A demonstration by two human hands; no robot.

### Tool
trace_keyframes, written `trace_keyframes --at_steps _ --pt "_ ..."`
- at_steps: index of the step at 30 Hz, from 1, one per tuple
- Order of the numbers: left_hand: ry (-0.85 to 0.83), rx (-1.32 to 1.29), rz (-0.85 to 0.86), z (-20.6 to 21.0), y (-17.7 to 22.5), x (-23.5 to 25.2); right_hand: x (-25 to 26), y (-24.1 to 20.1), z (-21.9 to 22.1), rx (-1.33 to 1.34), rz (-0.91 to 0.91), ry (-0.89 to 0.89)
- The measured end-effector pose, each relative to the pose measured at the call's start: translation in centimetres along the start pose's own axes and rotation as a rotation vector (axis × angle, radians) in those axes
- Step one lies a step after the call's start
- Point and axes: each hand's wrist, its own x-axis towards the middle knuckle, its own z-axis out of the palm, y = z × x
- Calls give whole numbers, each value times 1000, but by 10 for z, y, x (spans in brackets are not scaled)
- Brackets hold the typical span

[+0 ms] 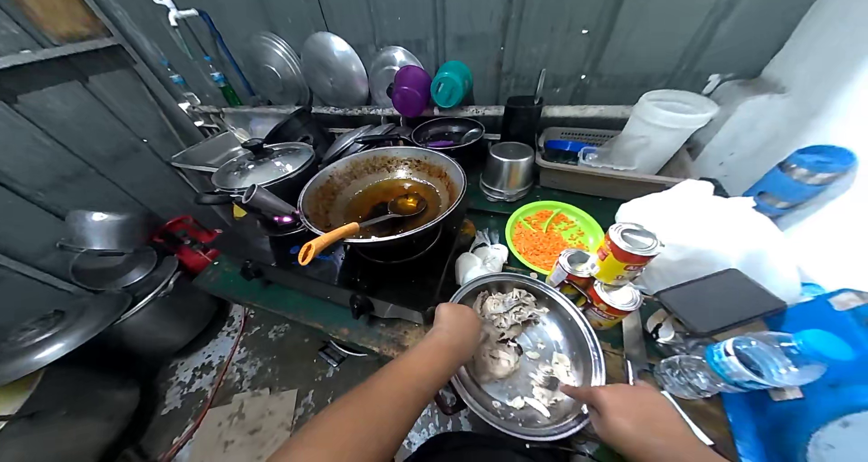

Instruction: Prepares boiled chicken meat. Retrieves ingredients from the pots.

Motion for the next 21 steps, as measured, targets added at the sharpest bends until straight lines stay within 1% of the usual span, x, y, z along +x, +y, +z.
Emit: trace_keyframes --at_steps 3,5,6,7,9,11,13,14,16,18,19,21 --pt "-10 18 1 -3 5 -3 4 -22 -16 61 -72 97" --pt "-14 32 11 -3 7 -5 23 -44 -11 53 -92 106" --pt "-11 30 14 -3 7 -4 32 -49 -5 27 -86 96" --pt "-10 22 9 -3 5 -3 37 -46 2 16 -73 90" --pt "-6 4 -8 -1 1 -2 35 -27 8 10 -32 84" --pt "-1 -3 -19 0 1 -3 24 -4 2 -7 25 55" --pt "-10 -1 -16 -2 5 -3 16 5 -9 1 31 45" --pt "-17 0 -14 -1 6 -2 15 -1 -13 17 4 62" --pt "-26 7 -13 0 7 -1 20 -27 -14 66 -56 100" --pt "-18 -18 0 2 3 2 35 -46 -4 73 -79 115" --pt "-15 -34 2 3 0 2 40 -47 3 74 -75 106" --pt "-16 -33 -13 4 -4 2 36 -30 8 82 -45 70"
